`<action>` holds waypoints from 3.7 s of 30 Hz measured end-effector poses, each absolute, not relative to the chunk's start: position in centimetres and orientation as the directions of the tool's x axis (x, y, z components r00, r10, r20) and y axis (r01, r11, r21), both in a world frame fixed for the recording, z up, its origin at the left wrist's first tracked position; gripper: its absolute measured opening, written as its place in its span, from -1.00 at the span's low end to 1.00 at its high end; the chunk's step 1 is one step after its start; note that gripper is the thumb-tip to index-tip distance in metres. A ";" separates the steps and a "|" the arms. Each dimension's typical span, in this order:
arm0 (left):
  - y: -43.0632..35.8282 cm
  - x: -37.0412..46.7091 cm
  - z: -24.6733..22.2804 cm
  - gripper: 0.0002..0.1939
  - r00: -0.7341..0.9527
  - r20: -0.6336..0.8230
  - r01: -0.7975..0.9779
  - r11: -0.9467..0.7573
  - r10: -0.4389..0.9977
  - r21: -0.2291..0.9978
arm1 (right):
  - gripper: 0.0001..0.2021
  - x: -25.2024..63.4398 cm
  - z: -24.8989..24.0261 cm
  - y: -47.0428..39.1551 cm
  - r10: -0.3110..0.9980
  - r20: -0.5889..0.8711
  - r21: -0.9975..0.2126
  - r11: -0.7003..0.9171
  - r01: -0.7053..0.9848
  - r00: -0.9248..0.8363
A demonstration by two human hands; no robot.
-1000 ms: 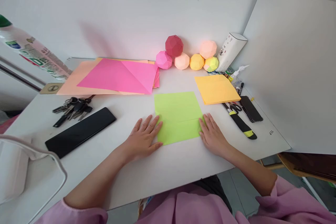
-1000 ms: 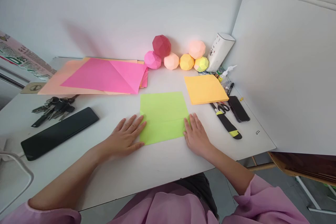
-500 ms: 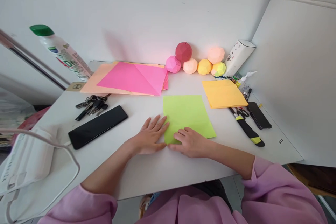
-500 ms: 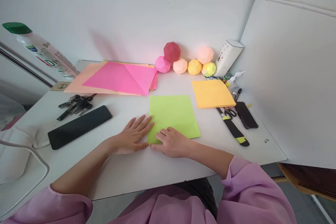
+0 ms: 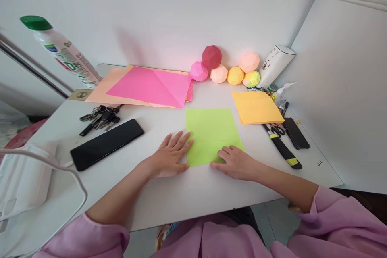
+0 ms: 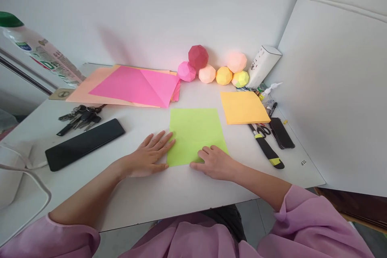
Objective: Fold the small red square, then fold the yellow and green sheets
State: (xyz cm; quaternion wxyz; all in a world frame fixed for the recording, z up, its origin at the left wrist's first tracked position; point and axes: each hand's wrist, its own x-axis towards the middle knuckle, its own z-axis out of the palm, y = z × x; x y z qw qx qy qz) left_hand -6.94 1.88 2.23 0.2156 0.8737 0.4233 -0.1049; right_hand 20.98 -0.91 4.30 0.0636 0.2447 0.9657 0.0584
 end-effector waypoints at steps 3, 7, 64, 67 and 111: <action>1.8 -7.1 2.0 -0.24 0.623 -0.355 0.782 -0.557 0.697 0.279 | -0.72 23.2 4.6 -1.5 0.518 -0.124 0.174 0.851 0.495 -0.846; 1.8 -7.1 2.2 -0.24 0.616 -0.383 0.787 -0.555 0.688 0.270 | -0.69 25.9 5.0 -2.3 0.577 -0.170 0.213 0.813 0.542 -0.799; 1.8 -7.2 1.2 -0.22 0.633 -0.300 0.774 -0.581 0.714 0.252 | -0.79 30.4 3.2 -3.8 0.736 0.324 -0.251 0.672 0.696 -0.594; 1.8 -7.0 1.4 -0.22 0.628 -0.324 0.778 -0.578 0.708 0.246 | -0.80 29.8 2.8 -3.3 0.835 0.315 -0.383 0.546 0.745 -0.450; 2.5 -6.9 1.9 -0.25 0.560 0.191 0.443 -0.487 0.806 0.753 | -0.67 26.0 4.6 6.0 0.923 -0.193 -0.898 -0.030 0.438 -0.333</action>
